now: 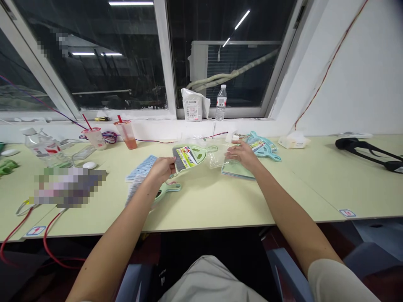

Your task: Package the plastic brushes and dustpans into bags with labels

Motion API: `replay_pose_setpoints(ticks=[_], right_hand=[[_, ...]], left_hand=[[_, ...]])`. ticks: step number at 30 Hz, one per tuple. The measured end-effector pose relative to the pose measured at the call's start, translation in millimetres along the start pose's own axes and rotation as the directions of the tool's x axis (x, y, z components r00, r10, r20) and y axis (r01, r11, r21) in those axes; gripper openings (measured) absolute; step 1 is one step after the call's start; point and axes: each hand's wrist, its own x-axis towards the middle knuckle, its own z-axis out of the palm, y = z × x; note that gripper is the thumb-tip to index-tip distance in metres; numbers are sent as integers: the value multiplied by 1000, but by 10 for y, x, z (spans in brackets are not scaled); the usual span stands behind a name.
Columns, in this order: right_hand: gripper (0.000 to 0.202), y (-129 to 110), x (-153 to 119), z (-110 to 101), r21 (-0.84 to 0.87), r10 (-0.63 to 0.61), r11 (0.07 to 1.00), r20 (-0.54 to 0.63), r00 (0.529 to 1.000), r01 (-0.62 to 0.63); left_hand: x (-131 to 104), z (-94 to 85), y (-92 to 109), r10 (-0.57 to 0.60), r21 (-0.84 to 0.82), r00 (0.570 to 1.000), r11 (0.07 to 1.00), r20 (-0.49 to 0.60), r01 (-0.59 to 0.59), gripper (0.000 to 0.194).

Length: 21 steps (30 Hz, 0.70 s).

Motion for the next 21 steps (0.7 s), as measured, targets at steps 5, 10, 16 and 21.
replay_pose_setpoints(ticks=[5,10,16,21], right_hand=[[45,12,7,-77,-30,64,997,-5,998,-64],[49,22,34,-99,-63,-61,996,-5,998,61],[47,-24,-32,14,-185,-358,913,66,931,364],[46,-24,-88,113,-150,-382,906,106,918,395]], left_hand=[[-22,-13,-79,-55,-22,997,998,-57,54,20],[-19,-53,-80,-63,-8,995,998,-77,62,15],[-58,18,41,-30,14,996,999,-88,31,21],[-95,110,40,-7,21,993,1000,-119,10,20]])
